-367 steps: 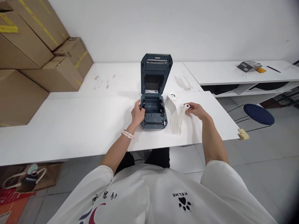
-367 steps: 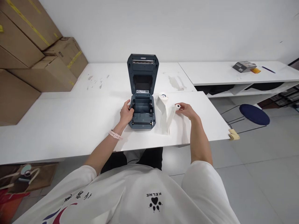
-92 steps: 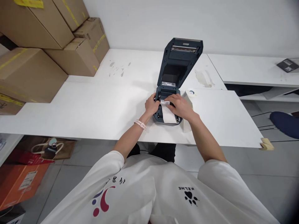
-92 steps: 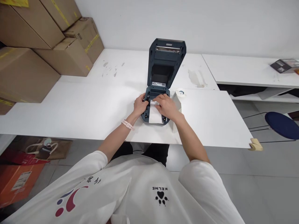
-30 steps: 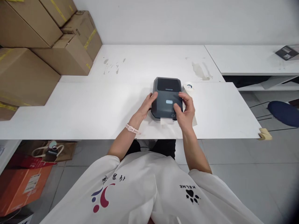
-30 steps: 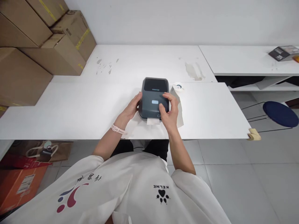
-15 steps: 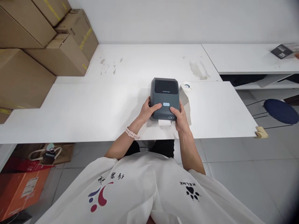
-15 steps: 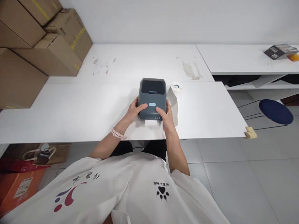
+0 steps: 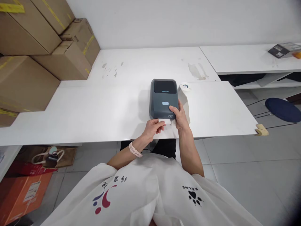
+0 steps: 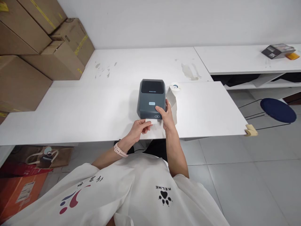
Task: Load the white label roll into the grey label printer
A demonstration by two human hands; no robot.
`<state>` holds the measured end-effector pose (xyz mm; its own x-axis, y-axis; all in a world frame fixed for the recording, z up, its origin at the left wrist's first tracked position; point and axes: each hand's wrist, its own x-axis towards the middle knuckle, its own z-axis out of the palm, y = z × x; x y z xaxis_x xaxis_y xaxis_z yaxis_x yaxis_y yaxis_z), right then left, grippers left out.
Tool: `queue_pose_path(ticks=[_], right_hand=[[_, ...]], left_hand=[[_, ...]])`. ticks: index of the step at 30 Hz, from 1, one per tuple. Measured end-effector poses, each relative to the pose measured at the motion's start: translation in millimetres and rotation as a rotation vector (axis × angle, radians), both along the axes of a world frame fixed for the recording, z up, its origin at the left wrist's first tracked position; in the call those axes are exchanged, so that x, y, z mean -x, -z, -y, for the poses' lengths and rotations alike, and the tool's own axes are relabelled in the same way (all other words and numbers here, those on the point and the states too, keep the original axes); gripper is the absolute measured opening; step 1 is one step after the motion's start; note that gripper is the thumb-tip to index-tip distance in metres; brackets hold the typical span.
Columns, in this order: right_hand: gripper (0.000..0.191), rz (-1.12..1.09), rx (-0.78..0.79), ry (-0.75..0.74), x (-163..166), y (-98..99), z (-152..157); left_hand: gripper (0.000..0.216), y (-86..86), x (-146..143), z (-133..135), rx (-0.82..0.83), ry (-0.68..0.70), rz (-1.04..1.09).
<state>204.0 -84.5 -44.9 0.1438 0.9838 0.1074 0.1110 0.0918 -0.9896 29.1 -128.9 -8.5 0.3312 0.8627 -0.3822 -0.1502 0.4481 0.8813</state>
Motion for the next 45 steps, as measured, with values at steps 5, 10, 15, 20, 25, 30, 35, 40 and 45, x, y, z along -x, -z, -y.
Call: queue_pose_path(ticks=[5, 10, 15, 20, 25, 30, 35, 40, 45], right_hand=[[0.095, -0.011, 0.060, 0.114, -1.3, -11.9, -16.7], [0.098, 0.121, 0.023, 0.145, -1.9, -17.0, -31.8], [0.098, 0.149, 0.022, 0.086, -4.2, -22.1, -23.2], [0.073, 0.153, -0.052, 0.091, -3.9, -18.1, 8.3], [0.068, 0.147, -0.245, 0.164, -8.9, -32.3, -1.3], [0.079, 0.225, -0.360, 0.178, -24.1, -65.9, -80.1], [0.086, 0.371, -0.371, 0.160, -38.9, -87.5, -166.5], [0.073, 0.531, -0.475, 0.140, -46.7, -97.2, -164.5], [0.029, 1.043, -0.348, -0.126, -18.4, -91.5, -122.6]], left_hand=[[0.031, 1.3, 12.7, 1.9, -0.152, 0.076, -0.132], [0.028, 2.0, 33.0, 0.7, -0.263, -0.173, -0.244], [0.043, 1.3, 32.4, -20.6, -0.393, -0.373, -0.301], [0.068, -6.1, 21.9, -31.0, -0.356, -0.182, -0.269], [0.063, -37.8, 21.0, -50.0, -0.485, -0.207, -0.126], [0.063, -35.6, 11.4, -108.8, -0.562, -0.251, -0.195], [0.089, 1.0, -0.3, -144.8, -0.408, -0.157, -0.430], [0.092, 9.4, -1.2, -140.1, -0.432, -0.135, -0.487], [0.088, 4.9, -3.0, -140.2, -0.492, -0.140, -0.595]])
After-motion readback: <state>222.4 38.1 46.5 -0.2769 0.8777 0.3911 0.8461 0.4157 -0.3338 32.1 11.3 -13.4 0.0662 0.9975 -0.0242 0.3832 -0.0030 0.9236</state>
